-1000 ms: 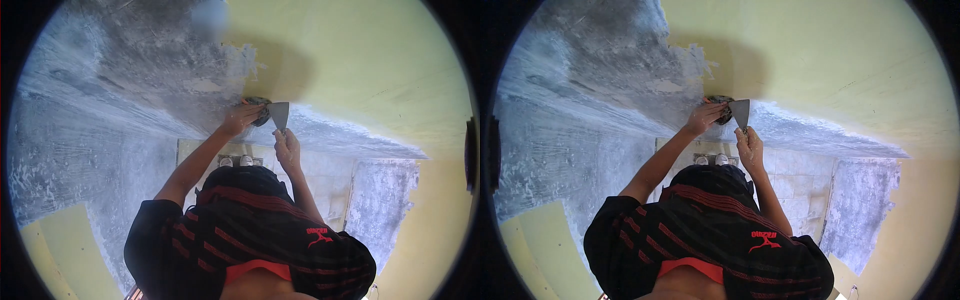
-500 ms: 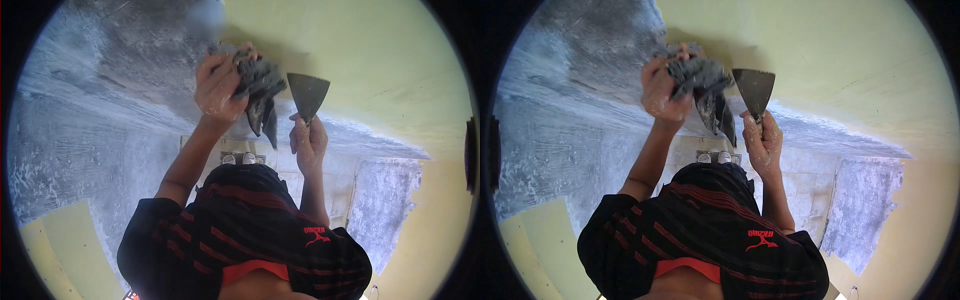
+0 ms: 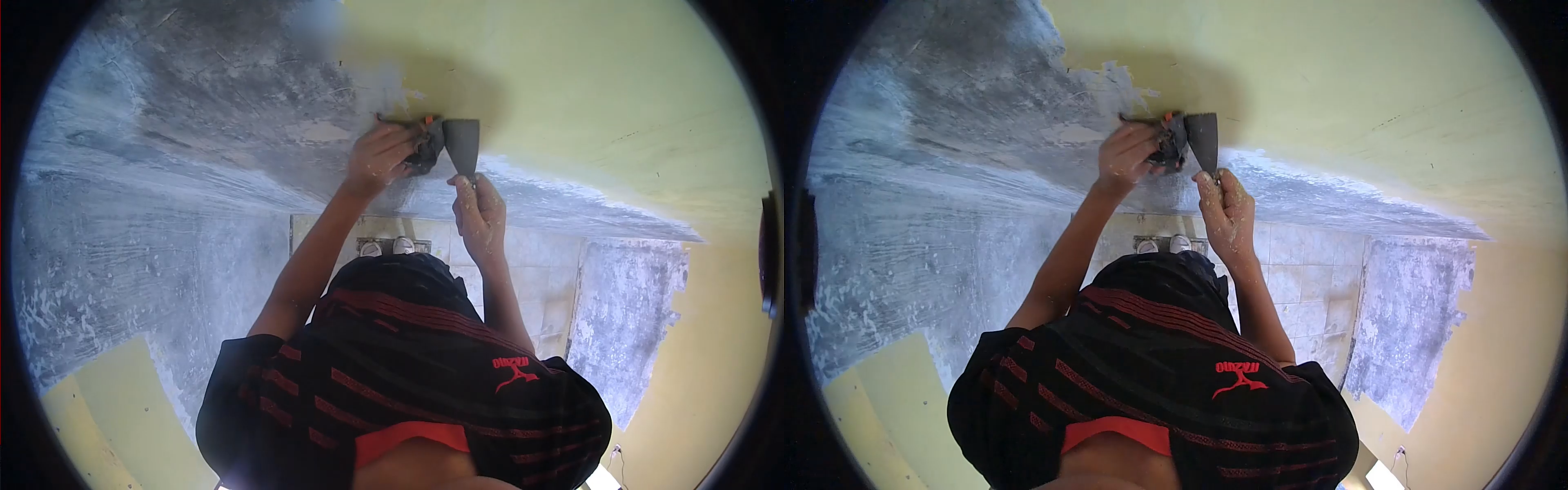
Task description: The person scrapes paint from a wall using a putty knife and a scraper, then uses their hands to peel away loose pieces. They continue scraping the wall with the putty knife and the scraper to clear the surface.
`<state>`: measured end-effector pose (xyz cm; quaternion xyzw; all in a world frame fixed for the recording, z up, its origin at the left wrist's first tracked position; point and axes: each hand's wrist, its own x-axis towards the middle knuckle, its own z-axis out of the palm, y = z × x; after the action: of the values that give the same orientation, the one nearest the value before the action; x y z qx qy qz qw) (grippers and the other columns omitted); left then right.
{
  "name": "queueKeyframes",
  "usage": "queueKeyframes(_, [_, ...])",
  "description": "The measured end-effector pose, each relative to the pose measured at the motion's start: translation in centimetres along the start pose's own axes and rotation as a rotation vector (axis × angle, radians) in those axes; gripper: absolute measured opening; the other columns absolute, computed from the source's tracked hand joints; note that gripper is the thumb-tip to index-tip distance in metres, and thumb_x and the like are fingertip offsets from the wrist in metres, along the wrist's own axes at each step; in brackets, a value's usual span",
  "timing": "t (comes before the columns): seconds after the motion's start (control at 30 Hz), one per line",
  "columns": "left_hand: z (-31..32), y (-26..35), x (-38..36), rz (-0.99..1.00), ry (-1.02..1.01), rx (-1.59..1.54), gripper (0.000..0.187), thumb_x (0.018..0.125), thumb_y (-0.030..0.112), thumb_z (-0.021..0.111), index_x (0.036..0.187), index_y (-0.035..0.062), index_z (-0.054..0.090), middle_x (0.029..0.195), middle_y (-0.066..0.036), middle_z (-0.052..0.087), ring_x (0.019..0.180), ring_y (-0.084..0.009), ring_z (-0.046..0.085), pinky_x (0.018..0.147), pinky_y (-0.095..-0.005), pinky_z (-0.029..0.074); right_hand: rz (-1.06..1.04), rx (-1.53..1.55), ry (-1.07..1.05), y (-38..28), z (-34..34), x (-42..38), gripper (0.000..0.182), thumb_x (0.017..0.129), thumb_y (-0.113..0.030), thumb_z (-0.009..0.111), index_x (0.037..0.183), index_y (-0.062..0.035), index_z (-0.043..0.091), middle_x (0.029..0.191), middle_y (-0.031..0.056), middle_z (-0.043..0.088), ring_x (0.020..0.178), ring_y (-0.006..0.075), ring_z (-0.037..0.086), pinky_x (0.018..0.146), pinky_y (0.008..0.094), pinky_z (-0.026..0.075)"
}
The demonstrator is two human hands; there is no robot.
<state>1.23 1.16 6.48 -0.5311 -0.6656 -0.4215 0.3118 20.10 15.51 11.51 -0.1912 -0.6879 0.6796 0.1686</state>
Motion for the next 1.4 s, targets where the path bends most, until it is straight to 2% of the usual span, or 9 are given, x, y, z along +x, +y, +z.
queueKeyframes(0.2, [1.9, -1.4, -6.6, -0.178, -0.165, -0.097, 0.034, 0.061, -0.001, 0.077, 0.095, 0.0032, 0.075, 0.111, -0.014, 0.077, 0.098, -0.0332, 0.072, 0.085, -0.0418, 0.060, 0.032, -0.189, 0.011, 4.0, -0.9, -1.0, 0.023, 0.107, -0.019, 0.067, 0.093, -0.0008, 0.064, 0.069, -0.0061, 0.043, 0.066, 0.0044, 0.036, 0.055, 0.0268, 0.031])
queueKeyframes(0.37, [-3.2, 2.1, -1.4, -0.381, 0.091, -0.166, 0.036, 0.061, -0.001, 0.075, 0.097, 0.0023, 0.075, 0.104, -0.014, 0.077, 0.095, -0.0349, 0.072, 0.085, -0.0419, 0.058, 0.028, -0.117, 0.005, 1.7, -0.3, -1.0, 0.021, 0.107, -0.018, 0.067, 0.095, -0.0012, 0.064, 0.070, -0.0064, 0.045, 0.066, 0.0037, 0.036, 0.056, 0.0260, 0.031])
queueKeyframes(0.7, [-10.7, 1.5, 12.9, 0.017, 0.492, 0.180, 0.031, 0.059, 0.002, 0.076, 0.089, 0.0074, 0.074, 0.090, -0.009, 0.072, 0.084, -0.0299, 0.068, 0.069, -0.0371, 0.054, -0.178, 0.137, -0.106, -7.0, 1.7, -0.3, 0.016, 0.109, -0.016, 0.062, 0.108, 0.0002, 0.066, 0.068, -0.0075, 0.048, 0.057, -0.0002, 0.040, 0.051, 0.0211, 0.029])
queueKeyframes(0.9, [-11.1, 0.8, 9.2, -0.413, 0.465, 0.182, 0.035, 0.052, -0.006, 0.076, 0.083, 0.0038, 0.064, 0.079, -0.009, 0.063, 0.072, -0.0233, 0.063, 0.064, -0.0316, 0.050, -0.192, 0.064, -0.102, -6.2, 2.6, 1.0, 0.021, 0.111, -0.019, 0.058, 0.111, 0.0007, 0.065, 0.061, -0.0040, 0.049, 0.048, 0.0031, 0.041, 0.046, 0.0224, 0.029])
queueKeyframes(1.03, [-11.2, -0.2, 7.4, -0.582, 0.453, 0.034, 0.034, 0.052, -0.007, 0.076, 0.082, 0.0030, 0.062, 0.078, -0.008, 0.061, 0.070, -0.0195, 0.063, 0.063, -0.0306, 0.050, -0.124, 0.171, -0.132, -5.5, 3.4, 0.7, 0.017, 0.108, -0.019, 0.064, 0.108, -0.0013, 0.065, 0.067, -0.0079, 0.048, 0.056, 0.0007, 0.041, 0.049, 0.0212, 0.030])
queueKeyframes(1.13, [-11.5, 1.1, 8.3, -0.572, 0.447, -0.025, 0.030, 0.058, -0.009, 0.075, 0.083, 0.0025, 0.064, 0.082, -0.005, 0.066, 0.075, -0.0137, 0.064, 0.069, -0.0276, 0.052, -0.119, 0.184, -0.174, -5.4, 4.4, 1.1, 0.018, 0.109, -0.019, 0.063, 0.108, -0.0014, 0.065, 0.067, -0.0080, 0.047, 0.055, 0.0008, 0.040, 0.049, 0.0222, 0.031])
queueKeyframes(1.23, [-12.2, 3.4, 10.8, -0.656, 0.651, -0.348, 0.026, 0.067, -0.009, 0.072, 0.090, 0.0008, 0.067, 0.090, -0.003, 0.071, 0.084, -0.0101, 0.065, 0.075, -0.0263, 0.055, -0.192, 0.190, -0.208, -6.1, 5.8, 1.5, 0.018, 0.111, -0.017, 0.058, 0.110, -0.0001, 0.063, 0.067, -0.0060, 0.047, 0.054, 0.0028, 0.041, 0.048, 0.0238, 0.031])
queueKeyframes(1.3, [-13.5, 3.7, 11.6, -0.403, 0.705, -0.573, 0.027, 0.074, -0.010, 0.069, 0.099, -0.0016, 0.068, 0.099, -0.004, 0.072, 0.090, -0.0107, 0.066, 0.081, -0.0265, 0.056, -0.286, 0.193, -0.229, -6.7, 6.6, 1.6, 0.020, 0.112, -0.016, 0.054, 0.113, 0.0018, 0.062, 0.068, -0.0030, 0.050, 0.052, 0.0048, 0.043, 0.049, 0.0240, 0.032])
queueKeyframes(1.4, [-17.2, 5.1, 12.9, -0.416, 0.788, -0.578, 0.028, 0.078, -0.011, 0.066, 0.105, -0.0023, 0.066, 0.100, -0.004, 0.072, 0.091, -0.0105, 0.066, 0.083, -0.0263, 0.055, -0.352, 0.126, -0.315, -7.3, 7.6, 2.4, 0.021, 0.111, -0.017, 0.055, 0.114, 0.0020, 0.064, 0.069, -0.0014, 0.054, 0.053, 0.0040, 0.044, 0.050, 0.0243, 0.032])
